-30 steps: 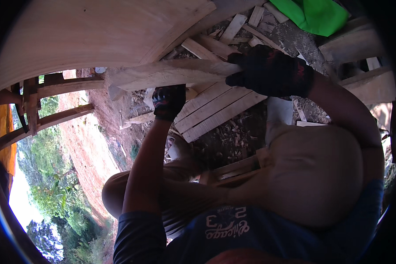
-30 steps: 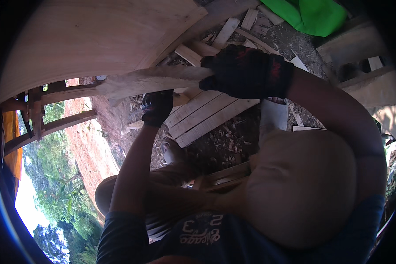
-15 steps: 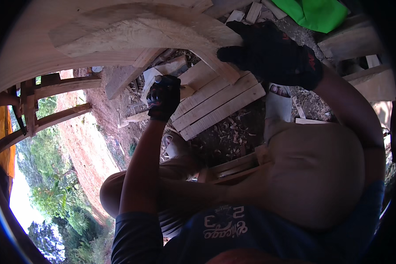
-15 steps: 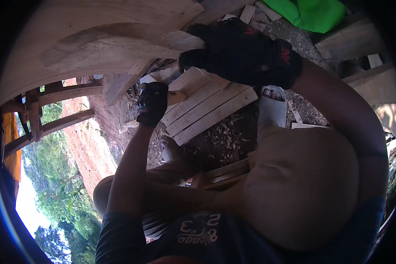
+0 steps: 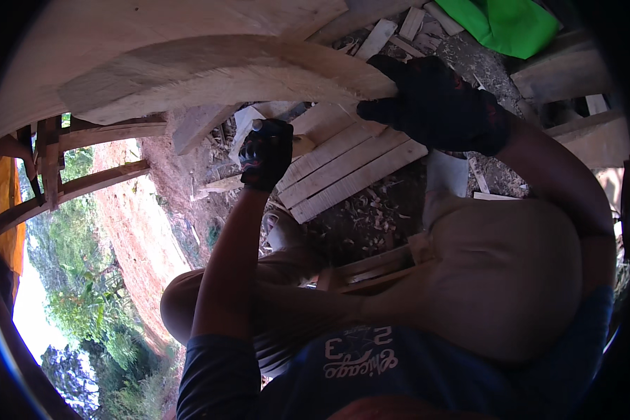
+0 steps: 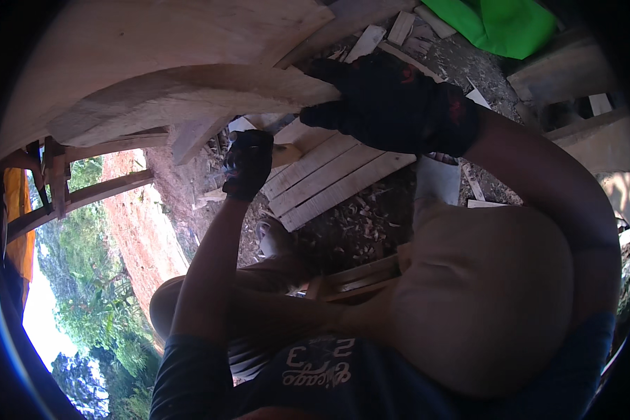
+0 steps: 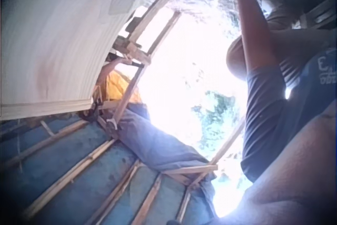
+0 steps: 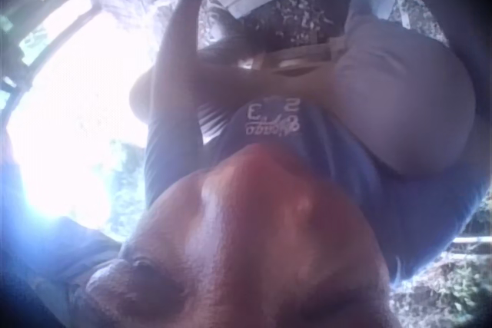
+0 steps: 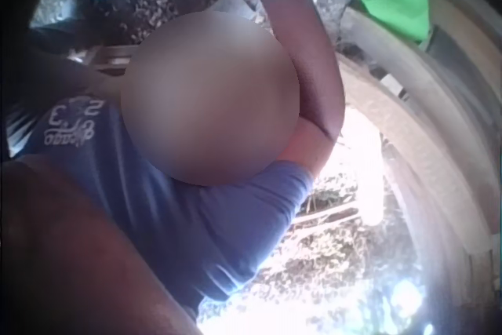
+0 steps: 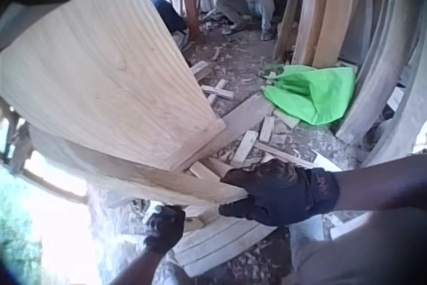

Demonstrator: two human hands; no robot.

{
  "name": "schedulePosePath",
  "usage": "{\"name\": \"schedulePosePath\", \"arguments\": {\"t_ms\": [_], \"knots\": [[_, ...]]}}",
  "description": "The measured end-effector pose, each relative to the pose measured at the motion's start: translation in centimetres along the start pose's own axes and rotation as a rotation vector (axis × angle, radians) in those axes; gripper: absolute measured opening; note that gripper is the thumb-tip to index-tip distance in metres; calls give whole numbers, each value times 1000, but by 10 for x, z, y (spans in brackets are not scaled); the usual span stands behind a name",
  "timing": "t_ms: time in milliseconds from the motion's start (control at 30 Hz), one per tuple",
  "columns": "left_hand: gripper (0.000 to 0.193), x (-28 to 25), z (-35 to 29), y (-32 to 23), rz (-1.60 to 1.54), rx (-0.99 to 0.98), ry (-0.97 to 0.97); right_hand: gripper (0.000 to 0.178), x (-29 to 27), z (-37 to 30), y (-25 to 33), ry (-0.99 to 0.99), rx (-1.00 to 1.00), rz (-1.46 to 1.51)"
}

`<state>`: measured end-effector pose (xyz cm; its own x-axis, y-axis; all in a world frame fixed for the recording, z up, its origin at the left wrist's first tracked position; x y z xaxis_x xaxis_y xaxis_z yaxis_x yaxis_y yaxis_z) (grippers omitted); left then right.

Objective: The person uses a chisel and a hammer to carve a rectangular notch into a piece of wood, using their hands to hold the wood steady and clear away wood shavings.

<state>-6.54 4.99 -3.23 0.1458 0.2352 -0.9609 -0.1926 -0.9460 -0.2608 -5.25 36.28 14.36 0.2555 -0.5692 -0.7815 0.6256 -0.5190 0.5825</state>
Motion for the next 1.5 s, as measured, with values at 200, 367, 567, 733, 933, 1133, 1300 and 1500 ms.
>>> {"name": "schedulePosePath", "arguments": {"t_ms": [200, 367, 567, 733, 933, 1133, 1300, 1500], "knots": [[38, -8, 4, -8, 1, -96, 0, 52, 11, -2, -1, 33, 58, -190], [40, -15, 5, -20, -110, -146, -7, 35, -21, -11, 23, -155, -378, -372], [37, -20, -1, -17, -2, 31, -191, 36, 36, -16, -16, 191, 23, -241], [45, -17, 2, -10, -122, -181, -79, 59, -19, 6, -2, 4, 75, -43], [47, -6, 4, -22, 216, 233, -169, 47, 41, -20, -19, 210, 86, -339], [40, -11, -1, 11, -19, -149, -179, 61, -12, 8, -8, -57, -126, -141], [38, -20, 10, -15, -113, -157, -103, 64, 34, -20, -26, 64, 160, 20], [39, -17, 0, -2, -131, -149, -139, 46, 8, -1, 1, 52, -12, -161]]}}
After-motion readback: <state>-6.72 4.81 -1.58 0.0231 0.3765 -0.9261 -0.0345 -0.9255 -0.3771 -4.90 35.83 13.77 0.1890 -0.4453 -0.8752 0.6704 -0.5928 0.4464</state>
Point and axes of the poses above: each hand's wrist, its own z-axis towards the middle knuckle, its own x-axis out of the palm, y = z × x, the point moved 8 cm from there along z, towards the middle knuckle, and after that the axes turned 5 degrees about -x, right-handed, at the moved point
